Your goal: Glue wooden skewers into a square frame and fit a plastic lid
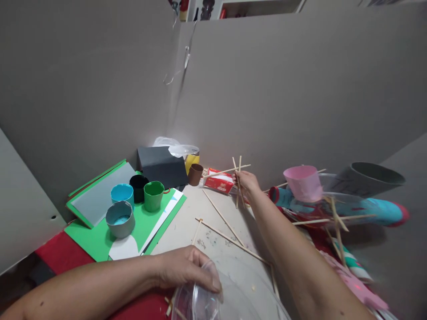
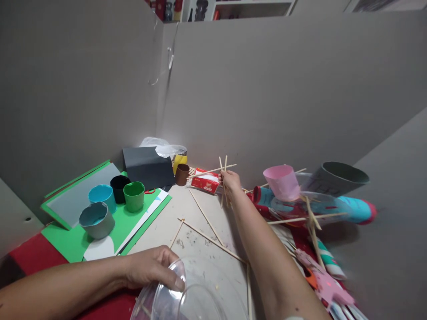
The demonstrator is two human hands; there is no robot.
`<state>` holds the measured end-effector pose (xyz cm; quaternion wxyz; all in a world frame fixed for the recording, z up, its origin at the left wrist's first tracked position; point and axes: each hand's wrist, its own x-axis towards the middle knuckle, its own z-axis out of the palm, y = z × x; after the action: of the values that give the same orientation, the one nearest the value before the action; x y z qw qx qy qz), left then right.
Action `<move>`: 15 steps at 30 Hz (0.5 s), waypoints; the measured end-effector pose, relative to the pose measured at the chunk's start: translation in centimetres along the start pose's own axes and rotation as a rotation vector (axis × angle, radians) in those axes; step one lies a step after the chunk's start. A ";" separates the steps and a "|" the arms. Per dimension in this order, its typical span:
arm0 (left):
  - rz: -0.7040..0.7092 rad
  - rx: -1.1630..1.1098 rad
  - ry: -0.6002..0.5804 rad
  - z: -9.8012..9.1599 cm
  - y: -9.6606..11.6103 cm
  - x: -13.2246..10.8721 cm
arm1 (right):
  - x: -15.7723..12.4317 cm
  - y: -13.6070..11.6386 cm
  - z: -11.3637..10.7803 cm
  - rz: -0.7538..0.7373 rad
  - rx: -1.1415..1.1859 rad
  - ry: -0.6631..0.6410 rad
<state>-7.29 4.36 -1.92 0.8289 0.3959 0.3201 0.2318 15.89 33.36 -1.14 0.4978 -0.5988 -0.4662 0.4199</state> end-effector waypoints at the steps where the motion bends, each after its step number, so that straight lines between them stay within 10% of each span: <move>1: 0.002 0.001 0.001 0.0 0.0 0.0 | 0.1 0.2 -0.1 0.006 -0.010 0.007; 15: 0.004 0.010 -0.009 0.2 0.3 -0.3 | -1.0 1.2 -0.9 -0.008 -0.182 -0.012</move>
<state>-7.39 4.25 -1.49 0.8278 0.4016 0.3169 0.2302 16.68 32.15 -2.11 0.4400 -0.6373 -0.5077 0.3775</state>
